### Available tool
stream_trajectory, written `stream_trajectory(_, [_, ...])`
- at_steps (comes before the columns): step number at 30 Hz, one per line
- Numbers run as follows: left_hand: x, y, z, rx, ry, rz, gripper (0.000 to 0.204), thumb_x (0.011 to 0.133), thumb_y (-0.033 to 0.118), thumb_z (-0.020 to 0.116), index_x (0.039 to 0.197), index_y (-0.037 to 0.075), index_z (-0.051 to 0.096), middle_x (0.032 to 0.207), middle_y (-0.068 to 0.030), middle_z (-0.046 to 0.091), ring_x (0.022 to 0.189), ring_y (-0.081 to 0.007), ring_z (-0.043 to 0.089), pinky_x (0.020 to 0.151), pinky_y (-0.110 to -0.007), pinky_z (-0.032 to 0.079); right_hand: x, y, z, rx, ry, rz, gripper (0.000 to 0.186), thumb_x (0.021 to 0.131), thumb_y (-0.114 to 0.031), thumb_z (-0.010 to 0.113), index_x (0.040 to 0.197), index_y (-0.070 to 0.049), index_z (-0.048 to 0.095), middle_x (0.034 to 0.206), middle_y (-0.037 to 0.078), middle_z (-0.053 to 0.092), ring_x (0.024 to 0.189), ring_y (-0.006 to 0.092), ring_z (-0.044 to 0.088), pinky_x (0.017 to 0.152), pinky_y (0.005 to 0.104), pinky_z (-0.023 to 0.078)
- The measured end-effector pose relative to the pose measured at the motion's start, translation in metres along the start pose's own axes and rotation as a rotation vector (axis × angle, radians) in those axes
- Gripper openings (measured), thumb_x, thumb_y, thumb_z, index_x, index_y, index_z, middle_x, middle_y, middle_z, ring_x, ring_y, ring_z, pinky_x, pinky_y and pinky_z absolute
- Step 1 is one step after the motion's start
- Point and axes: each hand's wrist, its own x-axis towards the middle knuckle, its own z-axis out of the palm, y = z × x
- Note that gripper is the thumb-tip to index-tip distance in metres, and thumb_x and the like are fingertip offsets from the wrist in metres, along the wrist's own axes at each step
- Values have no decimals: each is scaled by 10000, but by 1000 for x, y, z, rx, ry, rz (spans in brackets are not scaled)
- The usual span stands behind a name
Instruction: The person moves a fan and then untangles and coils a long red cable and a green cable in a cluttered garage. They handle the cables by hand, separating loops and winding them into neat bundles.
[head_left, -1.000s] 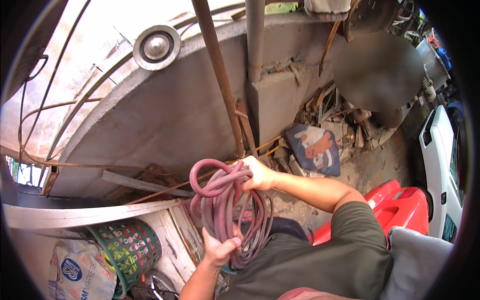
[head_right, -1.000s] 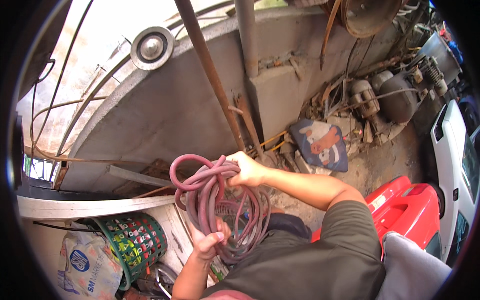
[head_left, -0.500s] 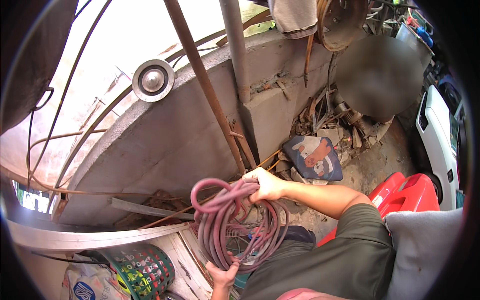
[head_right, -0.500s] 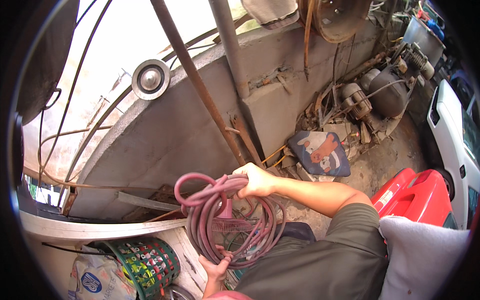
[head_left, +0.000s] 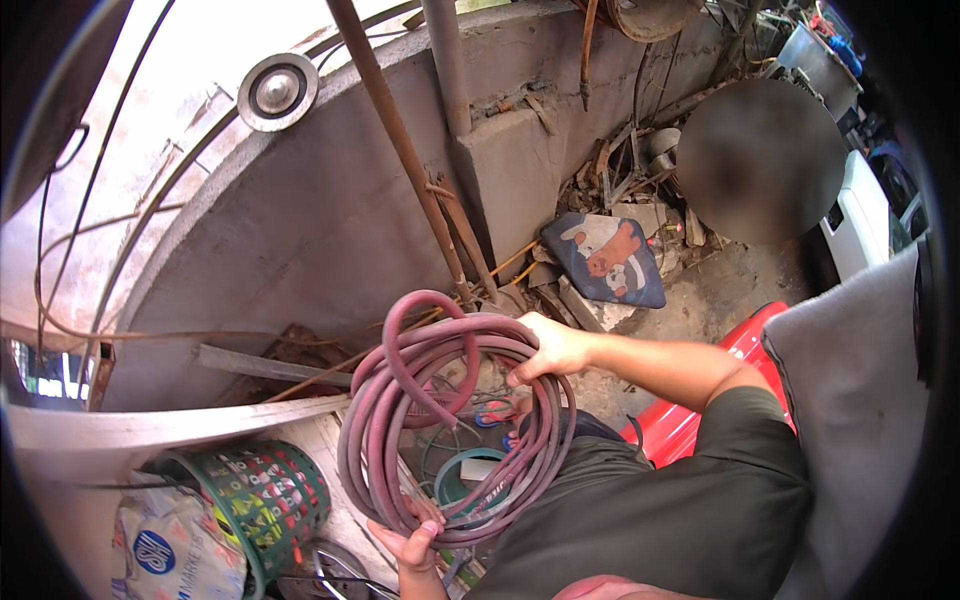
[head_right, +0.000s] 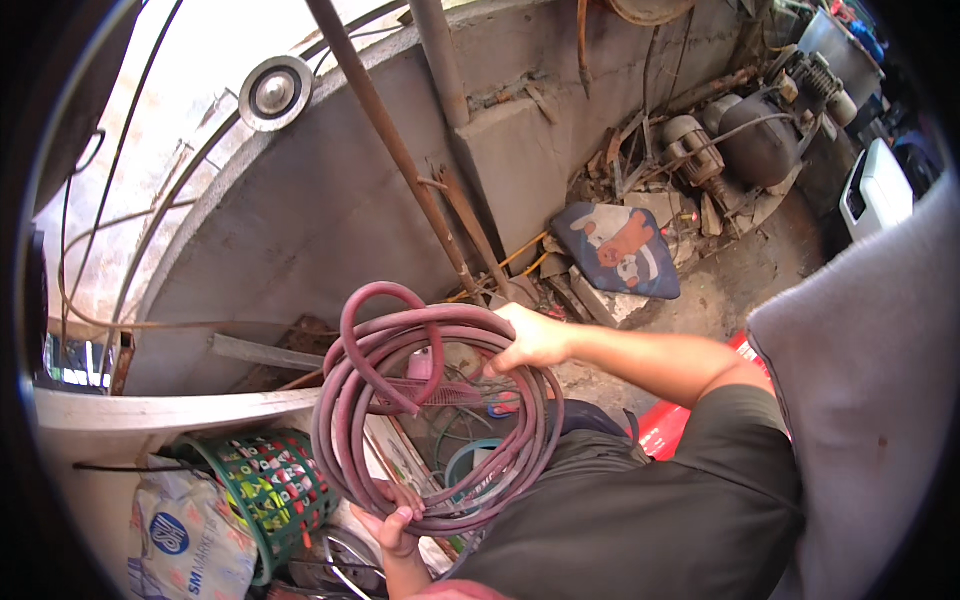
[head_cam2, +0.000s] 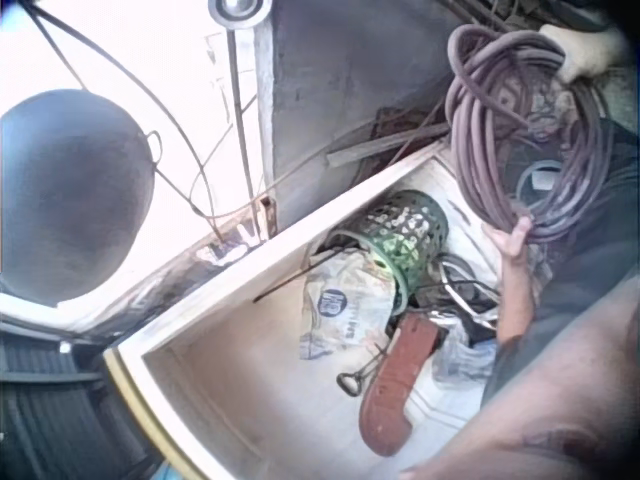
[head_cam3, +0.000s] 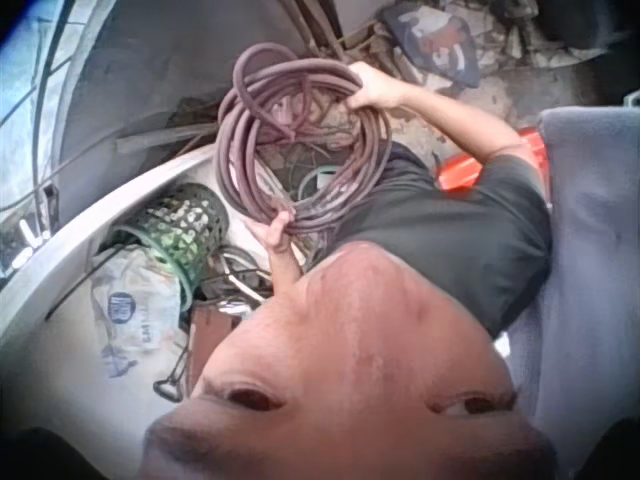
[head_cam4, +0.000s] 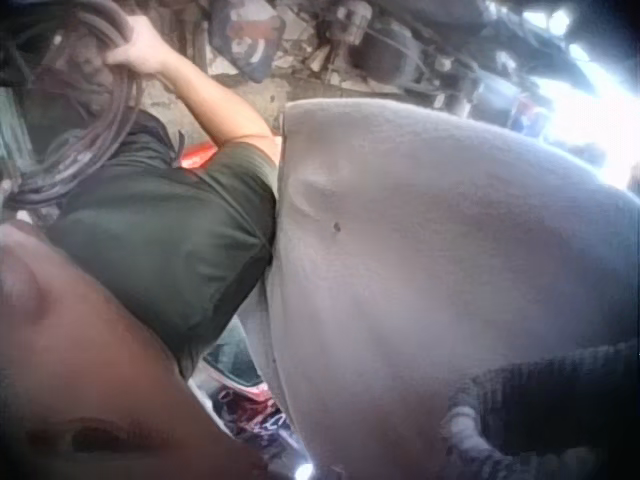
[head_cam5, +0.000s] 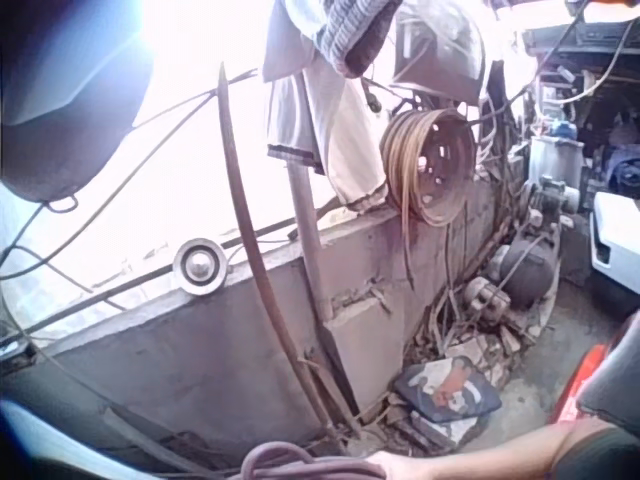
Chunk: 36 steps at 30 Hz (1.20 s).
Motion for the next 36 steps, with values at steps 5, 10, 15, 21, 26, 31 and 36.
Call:
stream_trajectory(5, [-17,-41,3,4,15,-155,381,739,14,741,1034,-43,506,734,-91,547,585,-195,571,571,-350,528,-47,18,6,49,106,201,377,744,-202,878,978,-4,659,791,32,642,764,126,578,716,309,497])
stream_trajectory(10, [-5,-37,13,389,-93,-249,306,729,56,820,962,-38,645,799,-62,672,702,-134,641,663,-298,542,-97,37,-1,36,248,120,423,762,-133,849,1127,2,684,947,27,676,893,117,604,851,297,511])
stream_trajectory(15, [7,-47,46,565,-105,-260,360,730,93,862,1016,-49,696,913,-78,741,827,-122,682,760,-307,560,-121,55,-14,-173,315,93,478,797,-152,843,1234,-33,689,1056,55,722,1001,144,648,918,327,522])
stream_trajectory(21, [59,-76,114,688,-181,-156,371,724,147,855,1007,-38,701,858,-121,759,764,-144,722,752,-306,574,-140,57,-57,44,663,89,355,738,-22,818,1066,5,685,976,35,697,923,137,649,832,318,543])
stream_trajectory(26, [113,-107,191,640,-227,-139,424,748,159,864,1068,-37,668,918,-158,776,846,-177,761,788,-326,590,-158,89,-136,24,865,155,523,740,39,764,1238,29,606,1131,67,674,1053,156,628,932,322,510])
stream_trajectory(31, [159,-132,255,687,-253,-131,480,751,163,878,1126,-41,659,969,-165,777,887,-184,757,824,-333,587,-156,100,-202,0,1008,85,607,728,65,739,1312,46,577,1236,101,665,1143,167,613,994,329,495])
stream_trajectory(36, [210,-135,309,663,-336,8,588,751,224,928,1189,-39,637,1028,-167,763,932,-199,744,852,-349,580,-152,83,-253,-25,1138,-82,602,805,-24,826,1331,33,540,1250,115,646,1171,193,608,1023,350,490])
